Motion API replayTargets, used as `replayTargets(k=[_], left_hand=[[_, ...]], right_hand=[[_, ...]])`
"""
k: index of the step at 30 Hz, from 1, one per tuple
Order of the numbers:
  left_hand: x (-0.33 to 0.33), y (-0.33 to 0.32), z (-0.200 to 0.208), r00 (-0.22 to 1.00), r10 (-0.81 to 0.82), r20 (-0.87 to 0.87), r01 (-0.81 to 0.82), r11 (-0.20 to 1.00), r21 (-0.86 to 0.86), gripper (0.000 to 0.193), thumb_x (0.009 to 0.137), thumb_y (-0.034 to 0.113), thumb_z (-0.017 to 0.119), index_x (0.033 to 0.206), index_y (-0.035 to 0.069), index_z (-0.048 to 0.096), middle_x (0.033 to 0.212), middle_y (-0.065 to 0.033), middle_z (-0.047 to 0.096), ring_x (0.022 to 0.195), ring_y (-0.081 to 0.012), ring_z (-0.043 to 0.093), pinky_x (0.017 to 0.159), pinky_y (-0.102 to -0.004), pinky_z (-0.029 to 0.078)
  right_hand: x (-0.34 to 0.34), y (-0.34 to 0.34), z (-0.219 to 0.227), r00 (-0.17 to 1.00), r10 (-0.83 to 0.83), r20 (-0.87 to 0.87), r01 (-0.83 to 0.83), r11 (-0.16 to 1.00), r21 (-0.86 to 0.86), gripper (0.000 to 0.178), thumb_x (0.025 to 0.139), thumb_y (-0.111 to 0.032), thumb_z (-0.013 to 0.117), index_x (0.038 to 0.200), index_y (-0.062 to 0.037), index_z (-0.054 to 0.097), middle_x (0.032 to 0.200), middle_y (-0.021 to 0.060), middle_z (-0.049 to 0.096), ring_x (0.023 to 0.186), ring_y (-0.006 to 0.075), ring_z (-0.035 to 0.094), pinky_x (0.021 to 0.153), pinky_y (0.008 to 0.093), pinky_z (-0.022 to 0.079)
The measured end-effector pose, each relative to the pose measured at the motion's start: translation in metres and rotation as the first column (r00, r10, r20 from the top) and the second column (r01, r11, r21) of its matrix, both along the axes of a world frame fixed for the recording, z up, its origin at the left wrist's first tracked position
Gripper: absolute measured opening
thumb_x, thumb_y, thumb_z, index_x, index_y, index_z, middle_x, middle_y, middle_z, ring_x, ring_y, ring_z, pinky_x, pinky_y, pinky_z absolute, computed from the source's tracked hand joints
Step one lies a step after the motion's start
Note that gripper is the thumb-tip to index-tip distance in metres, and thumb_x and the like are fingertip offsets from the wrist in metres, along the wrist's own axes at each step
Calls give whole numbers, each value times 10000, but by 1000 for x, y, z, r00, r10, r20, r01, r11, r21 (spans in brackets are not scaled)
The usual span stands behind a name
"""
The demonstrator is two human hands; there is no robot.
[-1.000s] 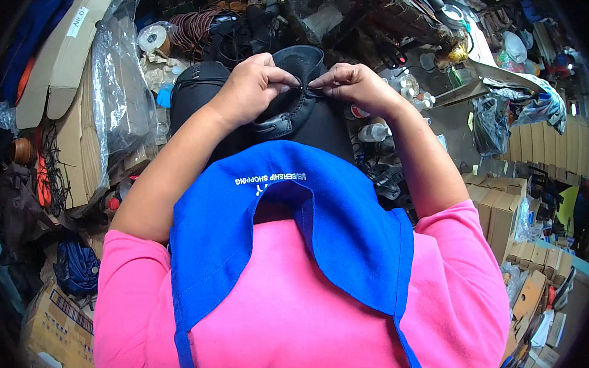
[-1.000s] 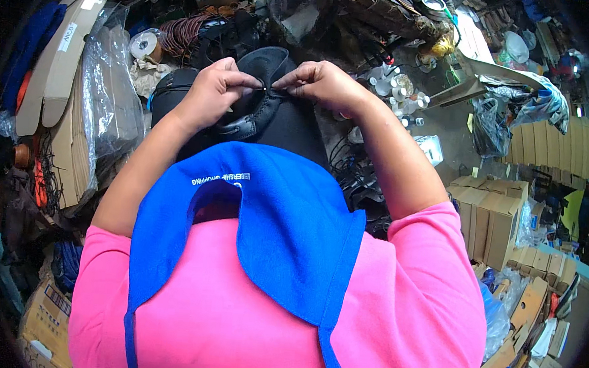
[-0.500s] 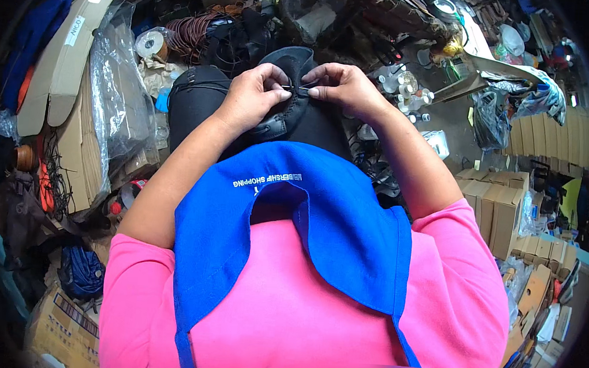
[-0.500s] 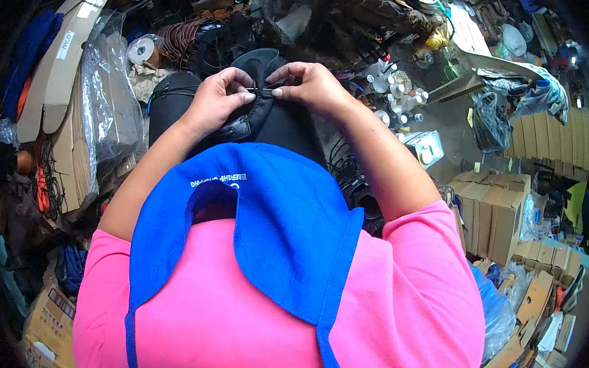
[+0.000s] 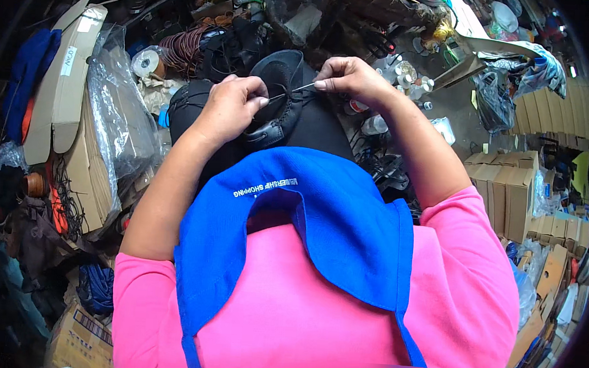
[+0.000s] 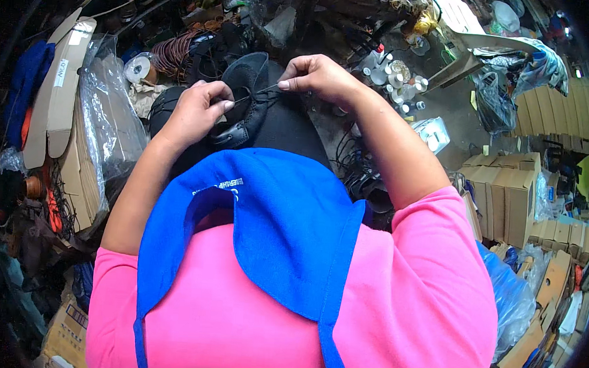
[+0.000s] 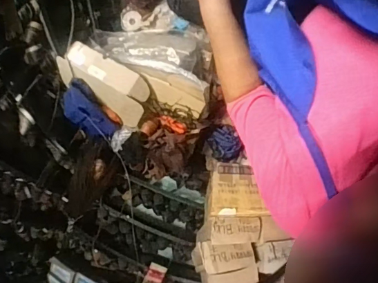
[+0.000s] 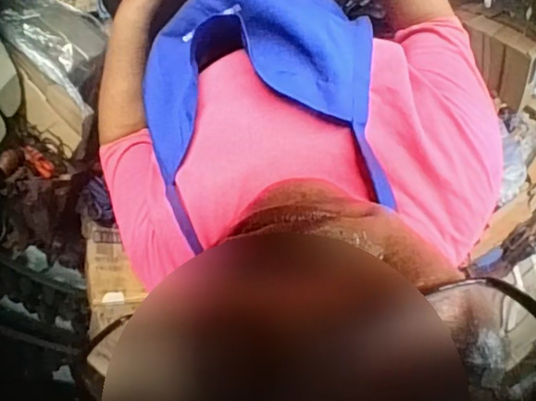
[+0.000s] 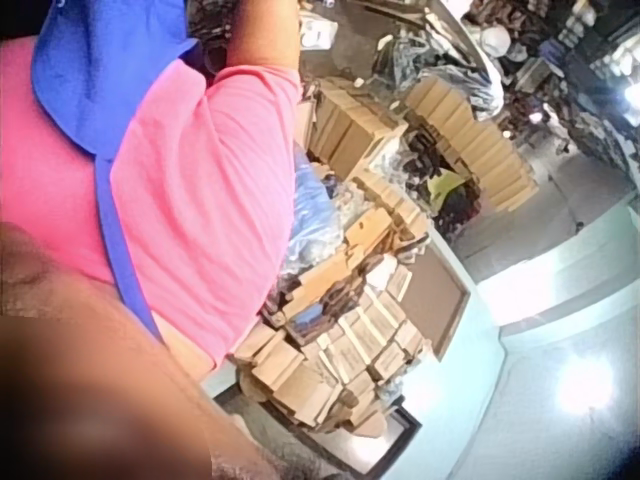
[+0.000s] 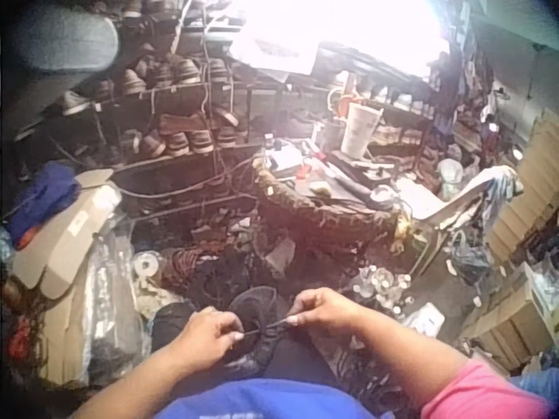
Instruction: The recorder is stitching the upper part of a black shoe using a long black thread and a needle.
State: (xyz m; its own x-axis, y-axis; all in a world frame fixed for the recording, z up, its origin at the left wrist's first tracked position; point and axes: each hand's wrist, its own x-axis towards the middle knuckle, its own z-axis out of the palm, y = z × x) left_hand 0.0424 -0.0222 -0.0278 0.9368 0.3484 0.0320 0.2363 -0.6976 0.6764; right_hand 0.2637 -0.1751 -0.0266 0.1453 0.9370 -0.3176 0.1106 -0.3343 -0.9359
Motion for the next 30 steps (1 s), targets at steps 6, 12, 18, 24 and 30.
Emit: replayTargets(k=[6, 12, 18, 24, 30], left_hand=[[11, -6, 6, 995, -1, -101, -22, 974, -224, 132, 846, 82, 581, 962, 21, 584, 823, -140, 628, 774, -216, 604, 712, -337, 469], [18, -5, 9, 994, -92, -57, 88, 994, -69, 148, 853, 105, 574, 974, 21, 583, 849, -189, 630, 799, -300, 624, 724, -368, 482], [27, -7, 20, 974, -197, -111, 210, 969, 131, 137, 845, 129, 561, 910, 8, 554, 828, -235, 603, 830, -401, 592, 713, -443, 474], [16, -3, 9, 980, -195, -30, 197, 960, 198, 131, 846, 151, 523, 863, 21, 512, 780, -224, 605, 801, -400, 595, 695, -485, 470], [-1, 3, 8, 974, -226, 4, 224, 970, 93, 120, 835, 97, 526, 924, 20, 508, 827, -219, 589, 828, -413, 567, 694, -463, 451]], right_hand=[[-14, -5, -5, 959, 29, 280, -53, 995, 79, 192, 793, -202, 725, 890, -56, 646, 882, -21, 487, 721, 59, 493, 595, 228, 412], [-7, -23, 27, 997, 24, 72, -25, 1000, 17, 208, 823, -239, 686, 801, -46, 611, 871, -22, 479, 707, 50, 469, 567, 208, 382], [21, 4, 18, 360, -262, 895, -119, 939, 323, 162, 777, -175, 687, 867, -51, 635, 937, 101, 554, 829, 241, 571, 717, 340, 468], [-36, 11, 49, 43, 183, 982, -458, 877, -143, 86, 781, -176, 581, 857, -135, 576, 825, 35, 609, 889, 222, 579, 831, 371, 385], [-35, 20, 45, 152, 295, 943, -581, 799, -156, 103, 749, -155, 570, 848, -132, 549, 766, 40, 601, 837, 226, 577, 822, 368, 381]])
